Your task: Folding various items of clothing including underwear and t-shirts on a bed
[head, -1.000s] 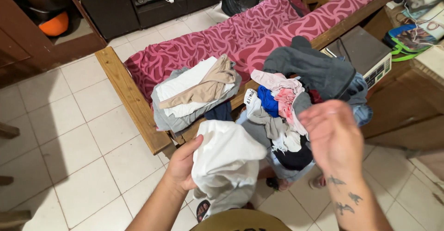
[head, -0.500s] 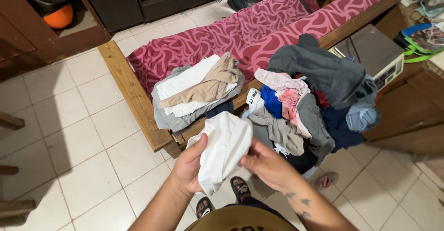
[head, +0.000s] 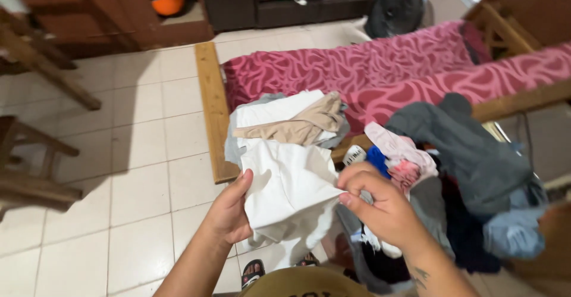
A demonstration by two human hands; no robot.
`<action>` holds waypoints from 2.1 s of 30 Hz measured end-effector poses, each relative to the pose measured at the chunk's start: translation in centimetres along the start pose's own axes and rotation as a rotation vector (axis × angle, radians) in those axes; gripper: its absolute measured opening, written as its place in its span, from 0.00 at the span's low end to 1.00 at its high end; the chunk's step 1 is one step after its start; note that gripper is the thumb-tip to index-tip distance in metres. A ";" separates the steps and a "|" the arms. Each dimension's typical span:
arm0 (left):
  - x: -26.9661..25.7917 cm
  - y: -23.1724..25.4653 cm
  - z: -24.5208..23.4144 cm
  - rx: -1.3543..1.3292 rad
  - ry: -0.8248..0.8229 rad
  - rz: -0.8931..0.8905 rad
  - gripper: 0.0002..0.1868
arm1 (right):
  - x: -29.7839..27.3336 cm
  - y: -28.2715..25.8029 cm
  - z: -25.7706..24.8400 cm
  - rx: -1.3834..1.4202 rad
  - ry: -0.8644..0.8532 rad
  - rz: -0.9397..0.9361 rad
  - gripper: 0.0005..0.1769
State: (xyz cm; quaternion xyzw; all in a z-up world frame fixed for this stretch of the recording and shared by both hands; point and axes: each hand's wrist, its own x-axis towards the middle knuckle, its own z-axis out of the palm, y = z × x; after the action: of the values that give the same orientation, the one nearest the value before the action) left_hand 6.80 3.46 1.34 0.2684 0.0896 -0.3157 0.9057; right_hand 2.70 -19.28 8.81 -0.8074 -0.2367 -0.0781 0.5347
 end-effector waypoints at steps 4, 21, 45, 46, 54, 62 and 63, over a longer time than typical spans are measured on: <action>-0.8 -0.2 0.7 -0.035 0.031 0.132 0.27 | 1.1 2.4 0.1 -0.126 -0.390 0.365 0.11; -4.0 -1.7 -6.9 0.648 0.238 0.417 0.28 | 7.8 6.6 1.4 0.554 -0.140 0.391 0.06; -11.2 12.3 0.3 1.691 1.218 0.453 0.47 | 10.0 1.7 -3.9 0.461 0.503 0.371 0.16; -10.7 12.1 -3.0 1.691 1.217 0.452 0.47 | 9.9 2.1 -3.7 0.460 0.504 0.372 0.16; -13.0 13.3 -8.5 1.665 1.118 0.048 0.20 | 7.5 6.5 -5.7 0.269 0.296 0.526 0.07; -15.7 14.6 -8.4 1.277 1.108 0.143 0.20 | 8.5 2.7 -2.0 0.134 0.135 0.922 0.07; -15.7 14.6 -10.1 1.120 1.153 0.236 0.21 | 8.5 4.4 -1.9 0.203 0.035 0.886 0.08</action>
State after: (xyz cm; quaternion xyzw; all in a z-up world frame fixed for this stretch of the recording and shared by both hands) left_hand 3.62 26.75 4.38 0.8099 0.3420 -0.0283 0.4757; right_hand 12.46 -19.82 9.25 -0.7729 0.1342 0.1683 0.5970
